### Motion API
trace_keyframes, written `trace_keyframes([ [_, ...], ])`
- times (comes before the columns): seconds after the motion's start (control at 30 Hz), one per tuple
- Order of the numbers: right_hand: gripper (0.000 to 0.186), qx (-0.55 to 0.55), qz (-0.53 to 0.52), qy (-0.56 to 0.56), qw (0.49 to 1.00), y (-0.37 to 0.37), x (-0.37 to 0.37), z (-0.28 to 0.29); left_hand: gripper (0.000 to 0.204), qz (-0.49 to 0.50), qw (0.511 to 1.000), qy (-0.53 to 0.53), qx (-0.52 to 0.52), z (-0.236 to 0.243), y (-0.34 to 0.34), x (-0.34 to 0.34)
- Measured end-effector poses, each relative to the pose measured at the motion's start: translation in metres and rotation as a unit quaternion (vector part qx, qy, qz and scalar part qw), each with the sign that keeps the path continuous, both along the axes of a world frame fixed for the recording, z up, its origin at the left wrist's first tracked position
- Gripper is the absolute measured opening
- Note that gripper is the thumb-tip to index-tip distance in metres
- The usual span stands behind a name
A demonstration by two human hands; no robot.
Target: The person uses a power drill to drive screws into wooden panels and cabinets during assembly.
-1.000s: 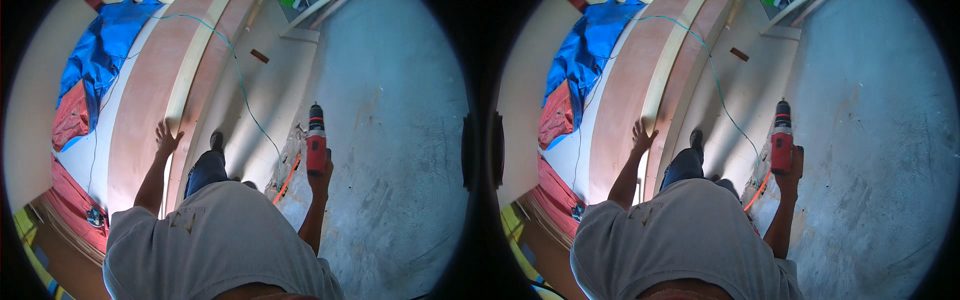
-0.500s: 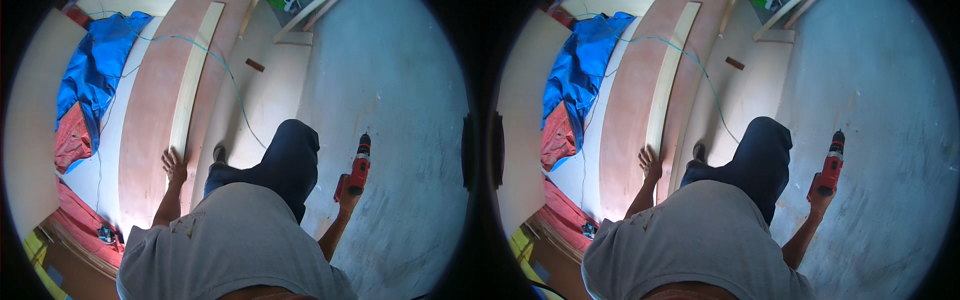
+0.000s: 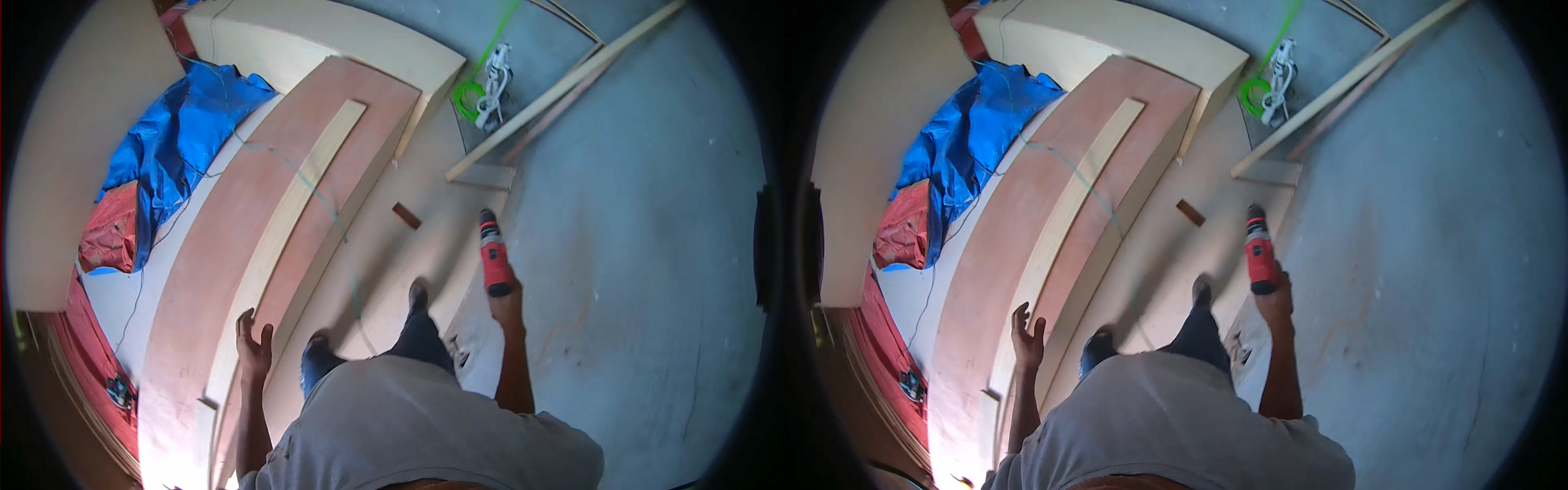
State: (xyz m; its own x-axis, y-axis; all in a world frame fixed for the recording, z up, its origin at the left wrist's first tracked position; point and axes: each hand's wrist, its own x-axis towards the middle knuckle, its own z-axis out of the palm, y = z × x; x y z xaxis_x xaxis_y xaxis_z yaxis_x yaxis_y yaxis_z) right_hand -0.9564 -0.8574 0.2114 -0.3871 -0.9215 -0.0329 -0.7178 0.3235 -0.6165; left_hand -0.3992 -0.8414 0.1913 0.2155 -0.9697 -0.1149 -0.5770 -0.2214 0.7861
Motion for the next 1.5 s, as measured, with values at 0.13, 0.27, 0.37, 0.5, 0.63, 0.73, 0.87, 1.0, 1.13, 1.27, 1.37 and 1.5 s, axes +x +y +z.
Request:
trace_keyframes([
  [0.13,0.041,-0.041,0.068,-0.066,0.995,-0.071,-0.06,-0.031,0.038,-0.095,0.971,0.166,-0.144,0.177,-0.041,-0.182],
  [0.27,0.036,0.083,0.045,-0.229,0.969,-0.093,-0.112,-0.039,0.023,-0.199,0.872,0.353,-0.275,0.322,-0.077,-0.287],
  [0.37,0.032,0.128,0.027,-0.254,0.958,-0.097,-0.14,-0.049,0.006,-0.23,0.697,0.655,-0.18,0.378,-0.115,-0.349],
  [0.5,0.027,0.133,0.078,-0.301,0.941,-0.103,-0.154,-0.034,0.009,-0.342,0.638,0.558,-0.405,0.402,-0.131,-0.361],
  [0.63,0.026,0.193,0.08,-0.244,0.947,-0.131,-0.174,-0.048,0.017,-0.008,0.676,0.586,-0.446,0.422,-0.117,-0.408],
  [0.73,0.027,0.174,0.12,-0.222,0.952,-0.169,-0.183,-0.062,0.017,0.2,0.886,0.232,-0.347,0.46,-0.137,-0.427],
  [0.87,0.028,0.114,0.115,-0.201,0.966,-0.227,-0.175,-0.065,0.017,0.094,0.702,0.516,-0.482,0.428,-0.165,-0.417],
  [1.0,0.031,0.127,0.114,-0.234,0.957,-0.284,-0.182,-0.036,0.018,0.101,0.61,0.516,-0.593,0.414,-0.223,-0.413],
  [1.13,0.033,0.071,0.091,-0.132,0.985,-0.325,-0.19,-0.009,0.021,0.017,0.543,0.51,-0.667,0.398,-0.3,-0.394],
  [1.27,0.032,0.032,0.144,-0.111,0.983,-0.379,-0.186,0.037,0.021,-0.02,0.614,0.539,-0.577,0.394,-0.354,-0.381],
  [1.37,0.034,0.04,0.176,-0.076,0.981,-0.433,-0.197,0.044,0.022,0.145,0.66,0.522,-0.52,0.399,-0.392,-0.404],
  [1.5,0.042,0.057,0.309,-0.007,0.949,-0.547,-0.177,0.05,0.016,0.034,0.578,0.483,-0.656,0.354,-0.468,-0.405],
])
